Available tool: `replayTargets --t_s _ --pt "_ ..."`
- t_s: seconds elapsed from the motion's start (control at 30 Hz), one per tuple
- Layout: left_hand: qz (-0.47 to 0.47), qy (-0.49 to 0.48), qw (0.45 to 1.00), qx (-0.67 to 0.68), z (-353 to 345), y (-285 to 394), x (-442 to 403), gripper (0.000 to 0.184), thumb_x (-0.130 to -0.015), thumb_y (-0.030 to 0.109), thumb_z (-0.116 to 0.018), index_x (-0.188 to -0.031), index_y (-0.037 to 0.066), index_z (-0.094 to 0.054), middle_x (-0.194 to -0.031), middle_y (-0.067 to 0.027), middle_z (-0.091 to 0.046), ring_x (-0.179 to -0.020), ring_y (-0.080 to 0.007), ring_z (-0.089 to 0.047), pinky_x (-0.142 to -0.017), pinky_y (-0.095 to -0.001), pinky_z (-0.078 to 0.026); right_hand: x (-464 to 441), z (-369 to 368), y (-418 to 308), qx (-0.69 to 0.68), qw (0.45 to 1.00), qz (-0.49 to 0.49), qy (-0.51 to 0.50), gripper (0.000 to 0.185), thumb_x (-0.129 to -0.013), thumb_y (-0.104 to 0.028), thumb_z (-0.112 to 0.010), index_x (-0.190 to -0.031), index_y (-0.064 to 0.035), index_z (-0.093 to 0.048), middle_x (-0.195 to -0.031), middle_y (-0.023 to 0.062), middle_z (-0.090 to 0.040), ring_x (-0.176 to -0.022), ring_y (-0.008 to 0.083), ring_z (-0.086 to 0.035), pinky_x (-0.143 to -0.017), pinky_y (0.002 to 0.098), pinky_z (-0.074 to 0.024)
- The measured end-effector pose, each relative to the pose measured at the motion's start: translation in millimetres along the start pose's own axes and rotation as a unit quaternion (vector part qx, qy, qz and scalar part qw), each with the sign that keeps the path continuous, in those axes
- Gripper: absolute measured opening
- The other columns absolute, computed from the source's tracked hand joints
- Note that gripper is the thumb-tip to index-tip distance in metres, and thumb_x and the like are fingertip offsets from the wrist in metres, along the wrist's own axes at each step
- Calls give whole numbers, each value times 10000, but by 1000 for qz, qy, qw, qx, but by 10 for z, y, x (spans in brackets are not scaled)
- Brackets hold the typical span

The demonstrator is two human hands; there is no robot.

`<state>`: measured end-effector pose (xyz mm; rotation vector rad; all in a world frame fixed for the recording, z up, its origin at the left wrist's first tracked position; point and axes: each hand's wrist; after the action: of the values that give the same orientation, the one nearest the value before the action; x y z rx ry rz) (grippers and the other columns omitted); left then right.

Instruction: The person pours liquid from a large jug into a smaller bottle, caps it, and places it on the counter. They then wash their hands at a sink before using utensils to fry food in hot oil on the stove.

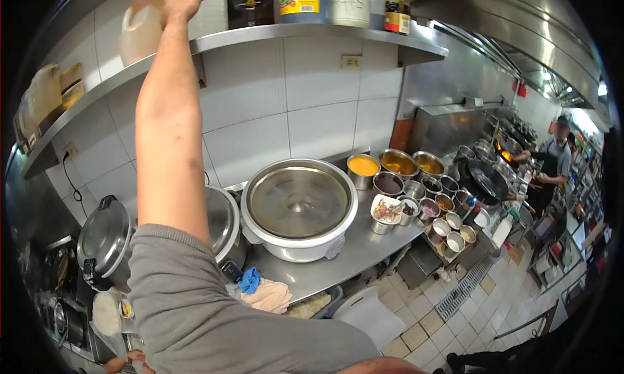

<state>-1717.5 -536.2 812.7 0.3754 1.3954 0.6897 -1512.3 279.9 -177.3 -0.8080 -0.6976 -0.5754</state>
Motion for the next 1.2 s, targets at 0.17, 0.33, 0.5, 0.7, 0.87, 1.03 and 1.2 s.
replayTargets --t_s 0.17,0.33,0.5,0.7,0.87,1.03,1.2 --pt "-95 39 995 -5 -228 -209 -195 1514 -543 638 -906 -1608 91 22 -1490 -314 -427 -1353 -437 -472 -1129 -504 -398 168 43 -891 -9 999 46 -26 272 -971 -271 -666 -1117 -41 -672 -846 75 -683 -864 200 -681 -750 426 -562" --pt "-47 -16 999 18 -56 68 -64 1461 -549 676 -879 -1620 193 -11 -1453 -328 -462 -1343 -452 -479 -1093 -570 -419 332 72 -1486 -15 996 77 -34 280 -972 -274 -667 -1135 -46 -668 -868 75 -687 -873 200 -681 -751 423 -563" --pt "-101 28 994 -21 -195 170 -525 1305 -578 617 -881 -1609 227 -182 -1475 -236 -494 -1341 -433 -488 -1110 -545 -410 473 81 -1794 -15 995 85 -42 290 -974 -277 -668 -1153 -50 -664 -890 75 -690 -882 200 -682 -752 421 -564" --pt "-46 9 999 -14 -61 255 -459 1120 -622 505 -876 -1548 200 -325 -1401 -213 -576 -1307 -365 -544 -1093 -476 -442 558 91 -1964 -5 995 83 -56 302 -975 -281 -668 -1175 -55 -659 -916 75 -694 -893 200 -683 -753 418 -565" --pt "-59 38 997 40 46 206 -327 1052 -627 479 -877 -1500 166 -378 -1333 -214 -622 -1245 -348 -597 -1045 -447 -479 562 80 -2025 5 994 88 -70 313 -977 -284 -669 -1193 -60 -654 -938 75 -697 -903 200 -683 -755 416 -567" --pt "-63 43 994 78 132 148 -291 1018 -619 490 -884 -1441 110 -420 -1300 -209 -635 -1212 -344 -614 -1009 -432 -493 595 60 -2055 12 992 91 -89 324 -978 -288 -670 -1212 -64 -650 -959 75 -701 -912 201 -684 -756 414 -568" --pt "-89 214 935 268 84 -366 -659 1139 -544 373 -976 -1435 46 -347 -1266 -226 -575 -1128 -337 -624 -991 -424 -498 712 66 -2108 26 987 102 -118 336 -979 -291 -670 -1230 -69 -646 -981 75 -704 -921 201 -684 -757 412 -569"
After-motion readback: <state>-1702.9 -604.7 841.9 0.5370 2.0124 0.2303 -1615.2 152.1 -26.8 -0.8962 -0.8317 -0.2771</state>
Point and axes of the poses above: each hand's wrist, its own x-axis away from the middle knuckle, its own z-axis out of the back of the hand, y = z × x
